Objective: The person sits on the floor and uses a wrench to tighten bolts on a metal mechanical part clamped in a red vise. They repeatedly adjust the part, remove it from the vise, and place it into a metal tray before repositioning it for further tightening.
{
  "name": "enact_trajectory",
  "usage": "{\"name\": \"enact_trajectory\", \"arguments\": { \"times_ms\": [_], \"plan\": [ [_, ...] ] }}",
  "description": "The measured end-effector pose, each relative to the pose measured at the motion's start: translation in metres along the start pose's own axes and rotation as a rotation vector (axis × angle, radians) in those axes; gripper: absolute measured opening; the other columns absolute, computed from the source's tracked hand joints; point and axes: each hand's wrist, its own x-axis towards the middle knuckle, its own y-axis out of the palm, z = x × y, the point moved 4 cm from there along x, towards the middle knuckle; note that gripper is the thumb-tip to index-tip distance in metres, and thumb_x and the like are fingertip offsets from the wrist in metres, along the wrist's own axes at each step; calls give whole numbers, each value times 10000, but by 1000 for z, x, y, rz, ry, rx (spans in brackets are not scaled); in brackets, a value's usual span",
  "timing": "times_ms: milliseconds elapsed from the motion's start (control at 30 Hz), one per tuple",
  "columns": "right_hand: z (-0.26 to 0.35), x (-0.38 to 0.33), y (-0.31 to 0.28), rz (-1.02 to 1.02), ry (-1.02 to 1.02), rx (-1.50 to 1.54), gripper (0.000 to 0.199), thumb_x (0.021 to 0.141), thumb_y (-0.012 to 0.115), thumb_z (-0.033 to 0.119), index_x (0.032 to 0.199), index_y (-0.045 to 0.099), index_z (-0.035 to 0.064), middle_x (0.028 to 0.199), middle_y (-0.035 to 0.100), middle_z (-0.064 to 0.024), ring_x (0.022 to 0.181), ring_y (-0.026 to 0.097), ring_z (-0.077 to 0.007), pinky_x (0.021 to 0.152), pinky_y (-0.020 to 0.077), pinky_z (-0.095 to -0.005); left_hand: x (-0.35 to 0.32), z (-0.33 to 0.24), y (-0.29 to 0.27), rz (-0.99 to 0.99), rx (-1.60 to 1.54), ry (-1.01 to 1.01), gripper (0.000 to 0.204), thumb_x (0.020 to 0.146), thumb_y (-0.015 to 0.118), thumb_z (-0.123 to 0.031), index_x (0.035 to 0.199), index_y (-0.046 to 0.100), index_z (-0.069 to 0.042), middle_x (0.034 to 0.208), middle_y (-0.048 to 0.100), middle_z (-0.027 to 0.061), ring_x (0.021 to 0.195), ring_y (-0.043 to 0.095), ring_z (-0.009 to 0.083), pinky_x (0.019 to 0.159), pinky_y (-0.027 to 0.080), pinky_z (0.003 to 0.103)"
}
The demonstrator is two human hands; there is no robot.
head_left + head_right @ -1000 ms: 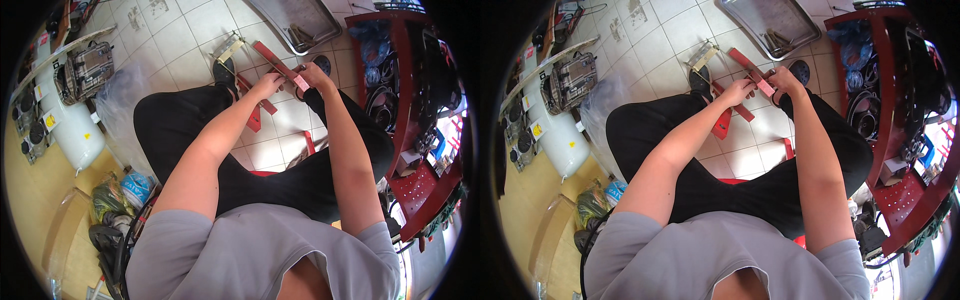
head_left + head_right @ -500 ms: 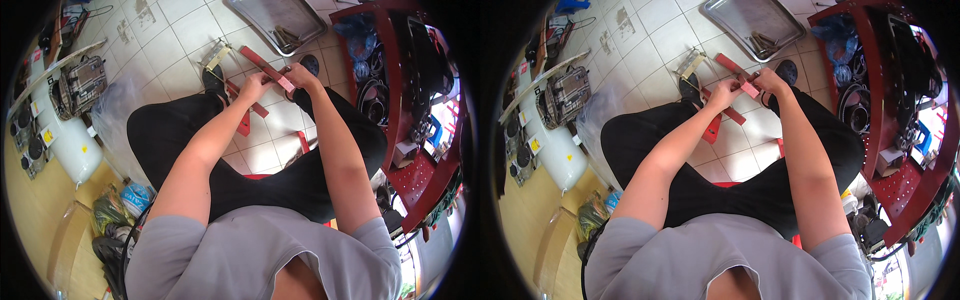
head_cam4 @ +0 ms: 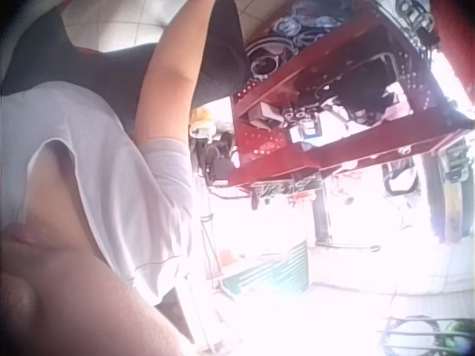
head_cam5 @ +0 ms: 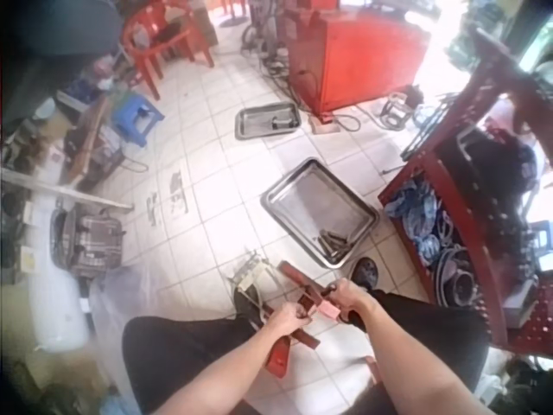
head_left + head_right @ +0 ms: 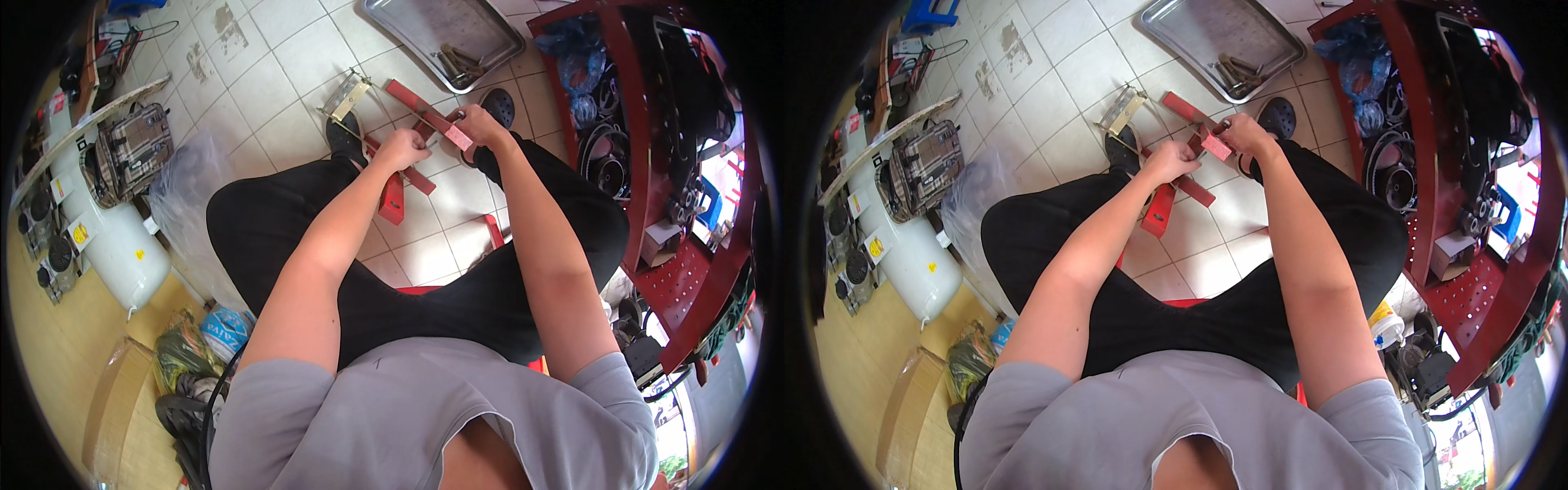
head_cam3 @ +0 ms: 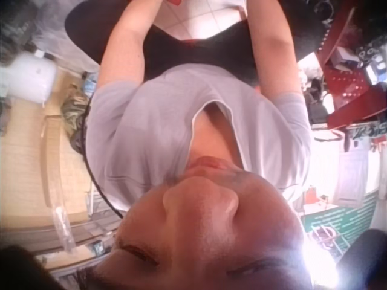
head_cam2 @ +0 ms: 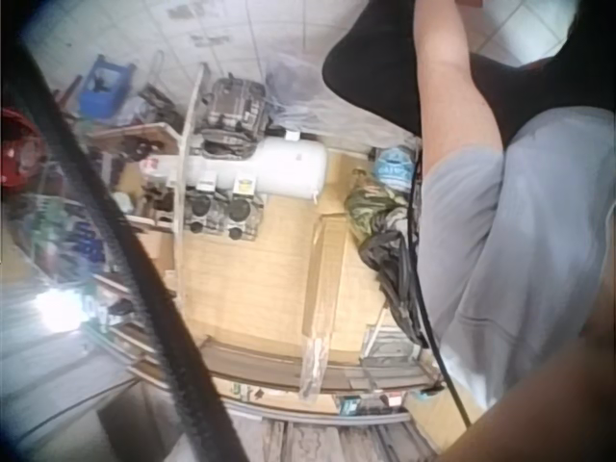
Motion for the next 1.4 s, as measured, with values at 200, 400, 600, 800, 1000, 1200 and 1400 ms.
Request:
{"name": "enact_trajectory", "arguments": {
  "times_ms": [200, 400, 600, 800, 1000, 1200, 1400],
  "plan": [
    [-6, 0, -23, -109, 25, -16, 241, 736, 601, 171, 919, 696, 46, 877, 656, -216, 851, 640, -344, 775, 496, -389, -2, -2, -18, 53, 314, 44, 234, 639, 720, -215, 775, 681, -29, 778, 670, 152, 751, 651, 283, 701, 513, 354],
    [81, -61, -110, -352, -196, 189, 256, 765, 558, 139, 946, 680, 4, 797, 658, -160, 727, 616, -224, 715, 479, -328, -33, -73, -88, -5, 174, 72, 278, 688, 686, -111, 947, 636, -25, 818, 677, 107, 727, 641, 169, 660, 499, 297],
    [123, -138, -150, -307, -201, 678, 249, 812, 580, 124, 1011, 669, 4, 834, 649, -49, 747, 554, -96, 679, 453, -253, -53, -142, -120, -91, -361, 267, 242, 779, 685, -74, 995, 629, 20, 781, 667, 58, 695, 605, 83, 639, 482, 234],
    [126, -105, -147, -208, -293, 705, 263, 833, 640, 197, 1029, 648, 22, 729, 602, 16, 476, 372, -24, 401, 273, -207, -49, -202, -105, -126, -390, 368, 209, 811, 675, -35, 989, 615, 57, 804, 665, 78, 700, 609, 91, 655, 493, 214],
    [106, -97, -157, -339, -252, 736, 206, 809, 659, 207, 878, 680, 15, 684, 589, 1, 542, 442, -71, 484, 365, -248, -23, -220, -96, -176, -300, 414, 131, 814, 680, -58, 850, 603, 41, 776, 658, 83, 693, 612, 105, 635, 494, 227],
    [74, -92, -163, -483, -91, 696, 224, 790, 662, 211, 840, 671, -7, 670, 596, -28, 588, 499, -107, 577, 430, -280, 55, -173, -98, -227, 163, 261, 287, 733, 759, -230, 780, 614, 13, 732, 662, 119, 645, 617, 184, 614, 487, 306],
    [61, -88, -163, -530, -100, 709, 193, 782, 621, 176, 836, 637, -9, 685, 587, -39, 635, 504, -107, 620, 432, -276, 143, -74, -62, -206, 219, 84, 273, 673, 784, -188, 812, 633, -9, 747, 664, 139, 694, 642, 222, 636, 493, 328]
  ]
}}
